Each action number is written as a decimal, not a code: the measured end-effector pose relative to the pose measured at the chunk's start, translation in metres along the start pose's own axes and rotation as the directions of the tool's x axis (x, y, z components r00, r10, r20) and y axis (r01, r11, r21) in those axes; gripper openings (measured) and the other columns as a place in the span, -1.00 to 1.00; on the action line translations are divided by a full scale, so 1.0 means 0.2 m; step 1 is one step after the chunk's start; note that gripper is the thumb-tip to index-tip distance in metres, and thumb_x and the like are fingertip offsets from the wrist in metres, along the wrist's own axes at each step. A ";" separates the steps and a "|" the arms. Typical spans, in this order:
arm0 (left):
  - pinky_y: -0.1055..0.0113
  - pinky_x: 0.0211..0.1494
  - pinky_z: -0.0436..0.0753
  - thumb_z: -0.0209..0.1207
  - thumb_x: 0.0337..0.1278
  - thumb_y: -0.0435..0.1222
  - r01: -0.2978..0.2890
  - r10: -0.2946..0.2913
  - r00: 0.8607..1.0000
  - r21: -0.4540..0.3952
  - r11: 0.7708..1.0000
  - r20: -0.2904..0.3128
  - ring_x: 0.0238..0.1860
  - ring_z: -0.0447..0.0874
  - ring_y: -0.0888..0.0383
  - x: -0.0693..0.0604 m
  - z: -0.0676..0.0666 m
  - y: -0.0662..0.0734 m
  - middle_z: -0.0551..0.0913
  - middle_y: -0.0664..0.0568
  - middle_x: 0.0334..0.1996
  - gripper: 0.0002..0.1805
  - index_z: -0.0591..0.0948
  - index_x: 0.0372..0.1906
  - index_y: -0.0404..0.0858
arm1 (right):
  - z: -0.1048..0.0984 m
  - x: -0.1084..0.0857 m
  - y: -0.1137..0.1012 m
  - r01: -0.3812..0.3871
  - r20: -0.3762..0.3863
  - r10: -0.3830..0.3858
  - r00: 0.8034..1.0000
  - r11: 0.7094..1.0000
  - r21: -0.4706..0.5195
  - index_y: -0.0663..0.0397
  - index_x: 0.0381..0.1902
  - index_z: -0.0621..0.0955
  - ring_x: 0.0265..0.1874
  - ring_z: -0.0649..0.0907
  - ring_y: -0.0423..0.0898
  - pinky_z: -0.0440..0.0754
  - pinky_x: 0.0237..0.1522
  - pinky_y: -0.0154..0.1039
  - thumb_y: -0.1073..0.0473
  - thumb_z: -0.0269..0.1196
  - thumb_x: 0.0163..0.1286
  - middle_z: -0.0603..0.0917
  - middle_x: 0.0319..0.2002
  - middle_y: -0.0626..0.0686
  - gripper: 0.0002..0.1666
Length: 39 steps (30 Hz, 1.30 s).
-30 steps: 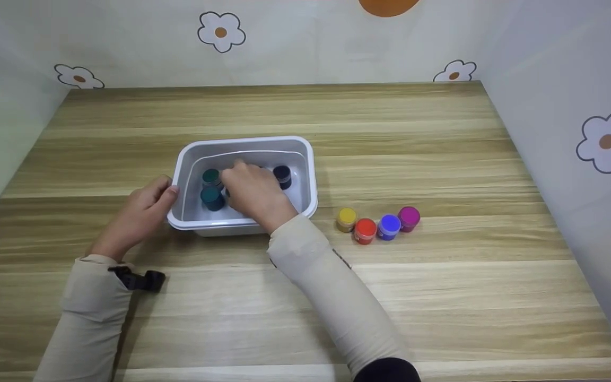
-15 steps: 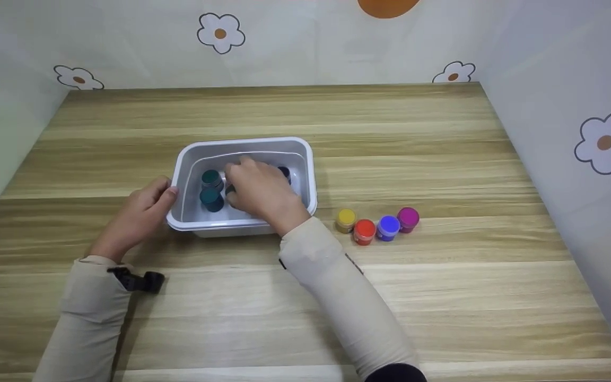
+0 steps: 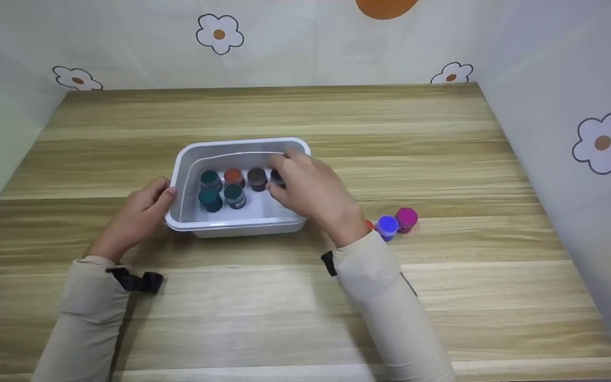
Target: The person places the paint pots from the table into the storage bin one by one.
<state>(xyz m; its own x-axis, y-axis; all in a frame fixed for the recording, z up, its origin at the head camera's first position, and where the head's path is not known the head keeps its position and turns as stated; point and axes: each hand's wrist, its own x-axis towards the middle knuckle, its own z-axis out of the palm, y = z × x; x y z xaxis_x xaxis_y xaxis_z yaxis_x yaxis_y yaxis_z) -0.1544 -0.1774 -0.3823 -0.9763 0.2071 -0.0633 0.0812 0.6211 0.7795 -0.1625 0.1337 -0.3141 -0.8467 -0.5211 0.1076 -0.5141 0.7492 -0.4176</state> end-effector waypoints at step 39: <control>0.22 -0.21 0.41 -0.11 0.51 -0.11 -0.022 0.021 0.999 -0.003 1.000 -0.023 -0.27 0.44 0.04 -0.01 0.00 0.00 0.45 -0.06 -0.38 -0.71 0.44 -0.11 -0.27 | 0.02 -0.41 0.37 -0.136 0.106 0.123 0.987 0.983 0.126 0.31 -0.03 0.61 -0.23 0.68 0.00 0.65 -0.21 -0.13 0.41 0.36 0.20 0.66 -0.20 0.12 -0.65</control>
<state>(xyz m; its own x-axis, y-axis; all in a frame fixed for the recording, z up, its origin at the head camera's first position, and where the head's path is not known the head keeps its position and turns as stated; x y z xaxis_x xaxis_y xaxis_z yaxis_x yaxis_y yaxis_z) -0.1527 -0.1776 -0.3819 -0.9787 0.2027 -0.0321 0.1015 0.6141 0.7827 -0.1314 0.2307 -0.3569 -0.8841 -0.4656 -0.0409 -0.3728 0.7552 -0.5391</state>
